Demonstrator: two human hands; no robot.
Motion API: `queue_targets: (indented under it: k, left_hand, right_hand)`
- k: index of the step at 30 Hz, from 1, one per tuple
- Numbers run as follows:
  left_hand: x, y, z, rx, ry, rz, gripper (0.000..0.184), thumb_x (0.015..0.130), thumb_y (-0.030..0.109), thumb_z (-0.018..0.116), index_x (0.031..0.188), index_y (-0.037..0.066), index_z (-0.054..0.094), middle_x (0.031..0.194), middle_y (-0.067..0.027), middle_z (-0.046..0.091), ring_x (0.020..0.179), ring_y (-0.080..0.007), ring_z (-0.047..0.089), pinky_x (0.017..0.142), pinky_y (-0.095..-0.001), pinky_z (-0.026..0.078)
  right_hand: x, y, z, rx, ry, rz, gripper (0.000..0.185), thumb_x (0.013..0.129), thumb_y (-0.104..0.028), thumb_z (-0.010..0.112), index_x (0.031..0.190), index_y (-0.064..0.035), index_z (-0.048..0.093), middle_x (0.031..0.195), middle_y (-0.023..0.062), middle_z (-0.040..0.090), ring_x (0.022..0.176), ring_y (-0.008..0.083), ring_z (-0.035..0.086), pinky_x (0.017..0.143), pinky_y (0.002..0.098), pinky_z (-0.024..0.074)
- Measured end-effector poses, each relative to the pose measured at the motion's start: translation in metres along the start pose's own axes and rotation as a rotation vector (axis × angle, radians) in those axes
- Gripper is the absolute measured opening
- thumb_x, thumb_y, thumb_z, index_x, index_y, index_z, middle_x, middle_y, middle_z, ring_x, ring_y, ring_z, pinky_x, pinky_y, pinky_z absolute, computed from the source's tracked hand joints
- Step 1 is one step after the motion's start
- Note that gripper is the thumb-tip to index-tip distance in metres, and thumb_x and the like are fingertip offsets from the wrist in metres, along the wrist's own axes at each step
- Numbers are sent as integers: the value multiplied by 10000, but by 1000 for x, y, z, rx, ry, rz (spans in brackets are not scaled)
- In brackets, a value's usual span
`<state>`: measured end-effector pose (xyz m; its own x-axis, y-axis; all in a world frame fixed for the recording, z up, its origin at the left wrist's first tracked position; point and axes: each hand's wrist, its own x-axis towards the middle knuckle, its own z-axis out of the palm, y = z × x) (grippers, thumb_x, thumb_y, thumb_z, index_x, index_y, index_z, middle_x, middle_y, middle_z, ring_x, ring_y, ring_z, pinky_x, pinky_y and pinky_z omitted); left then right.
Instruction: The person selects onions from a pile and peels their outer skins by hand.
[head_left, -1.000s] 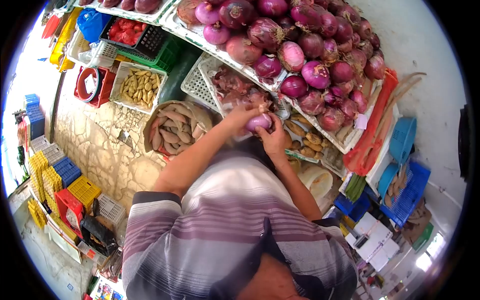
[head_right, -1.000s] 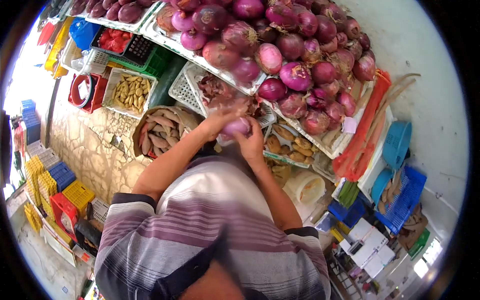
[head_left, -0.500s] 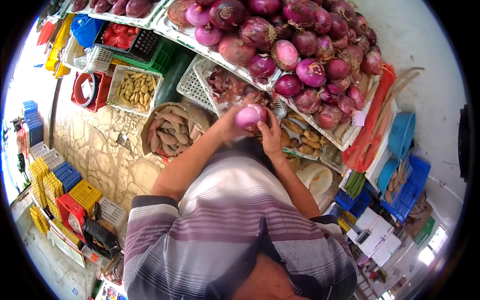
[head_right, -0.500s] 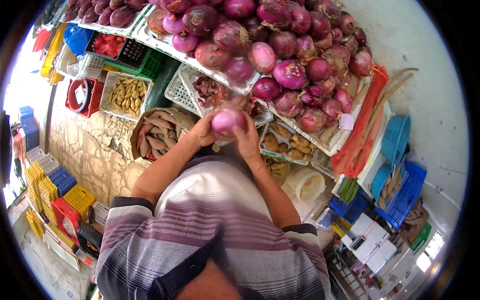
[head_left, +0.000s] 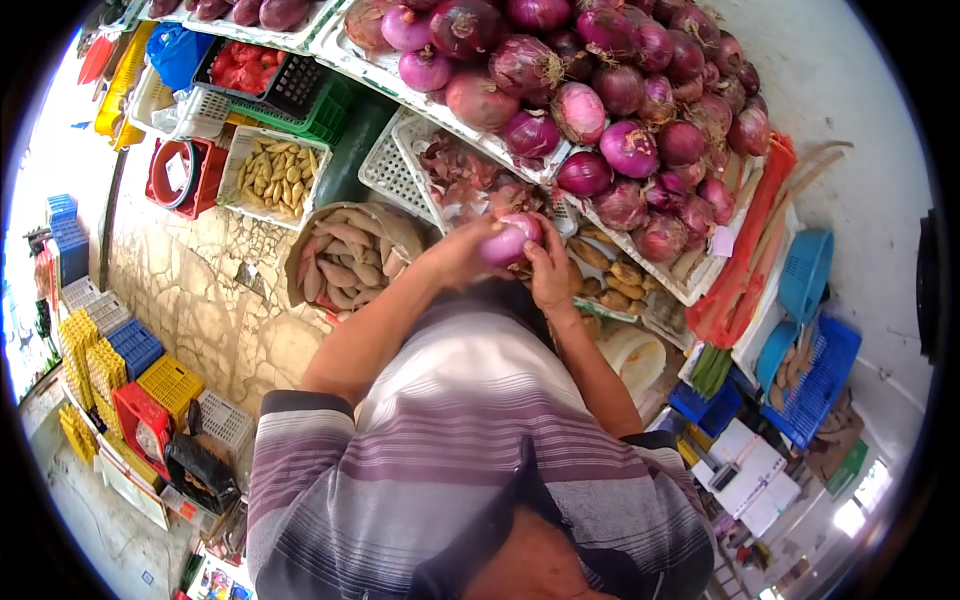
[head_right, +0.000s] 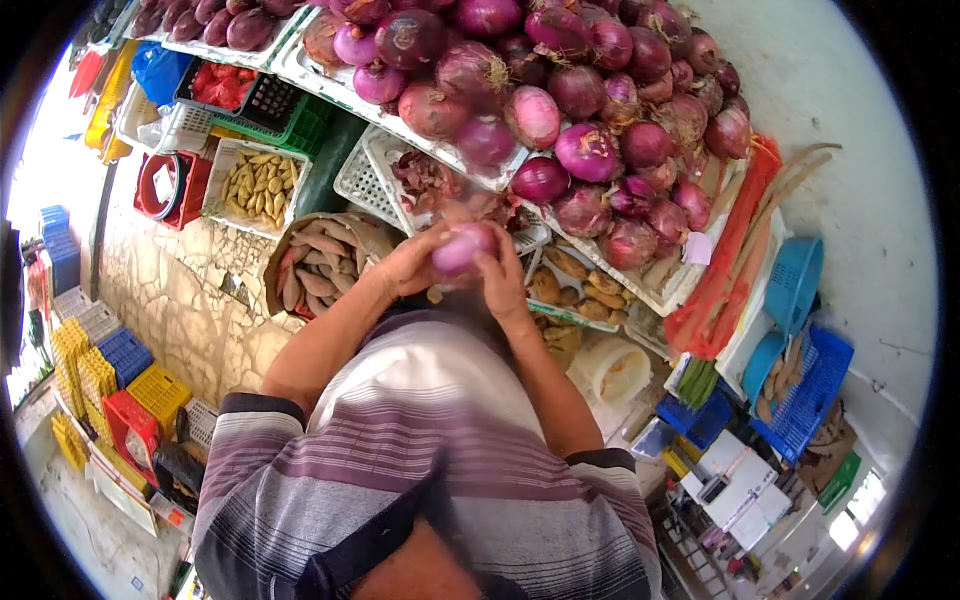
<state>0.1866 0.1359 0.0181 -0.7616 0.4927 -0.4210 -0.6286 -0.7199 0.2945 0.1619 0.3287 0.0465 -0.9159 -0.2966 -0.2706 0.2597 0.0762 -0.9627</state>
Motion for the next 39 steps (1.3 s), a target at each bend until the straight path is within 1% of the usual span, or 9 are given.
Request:
queue_targets:
  k: [8, 15, 18, 25, 31, 34, 36, 37, 39]
  left_hand:
    - [-3, 3, 14, 234, 75, 61, 649, 983, 285, 657, 1532, 89, 371, 1431, -133, 525, 1274, -262, 577, 1038, -456, 524]
    - [-6, 2, 10, 546, 116, 164, 883, 855, 168, 777, 1576, 6, 294, 1359, -127, 556, 1224, -208, 552, 1030, -329, 474]
    - [-4, 4, 10, 669, 93, 140, 876, 851, 168, 781, 1569, 10, 304, 1342, -123, 570, 1212, -211, 563, 1027, -329, 478]
    - [3, -3, 2, 541, 26, 166, 845, 807, 204, 824, 1498, 7, 379, 1273, -150, 611, 1128, -236, 619, 965, -371, 530]
    - [-11, 1, -4, 293, 77, -12, 859, 790, 168, 826, 1503, -5, 381, 1349, -135, 577, 1228, -234, 570, 1071, -372, 466]
    - [-13, -6, -21, 365, 36, 40, 775, 819, 187, 805, 1456, 20, 396, 1300, -176, 570, 1043, -288, 664, 805, -417, 621]
    - [-9, -12, -29, 365, -8, 46, 756, 814, 233, 820, 1421, 37, 414, 1270, -180, 576, 1045, -301, 660, 793, -441, 627]
    - [-13, -9, -19, 306, 11, 44, 752, 813, 239, 822, 1412, 34, 417, 1267, -183, 576, 1051, -308, 659, 792, -442, 627]
    - [-17, -11, -15, 232, 123, -40, 747, 842, 330, 789, 1419, 26, 424, 1272, -195, 586, 1046, -341, 663, 858, -477, 607]
  right_hand:
    - [8, -6, 6, -51, 86, -55, 344, 978, -154, 526, 1277, 14, 552, 1207, 134, 616, 1129, 214, 554, 1040, 345, 432]
    - [23, 19, -4, 196, 55, 134, 245, 962, -60, 640, 1201, -19, 605, 1132, 98, 668, 1003, 188, 649, 892, 332, 554]
    - [29, 9, -1, 195, 94, 237, 271, 942, -162, 700, 1155, 0, 660, 1062, 62, 682, 935, 140, 626, 855, 288, 520]
    - [36, -12, 0, -20, 50, 244, 276, 920, -159, 736, 1096, 52, 709, 969, 78, 721, 824, 132, 649, 763, 286, 535]
    - [40, 23, 6, 172, 59, 428, 254, 902, -114, 699, 1100, 43, 720, 986, 83, 730, 833, 150, 674, 750, 293, 542]
    - [46, 53, 1, 184, 207, 490, 243, 899, -87, 676, 1100, 42, 722, 980, 99, 731, 821, 174, 689, 720, 312, 555]
    - [50, 53, -3, 365, 290, 585, 251, 899, -80, 665, 1107, 51, 716, 985, 115, 732, 824, 191, 699, 713, 327, 567]
    - [54, 69, -6, 96, 207, 550, 237, 992, -106, 634, 1172, 48, 655, 977, 151, 726, 805, 237, 715, 676, 364, 607]
    - [48, 74, -6, 318, 204, 541, 247, 1007, -142, 625, 1165, 45, 656, 967, 149, 724, 785, 233, 706, 680, 366, 605]
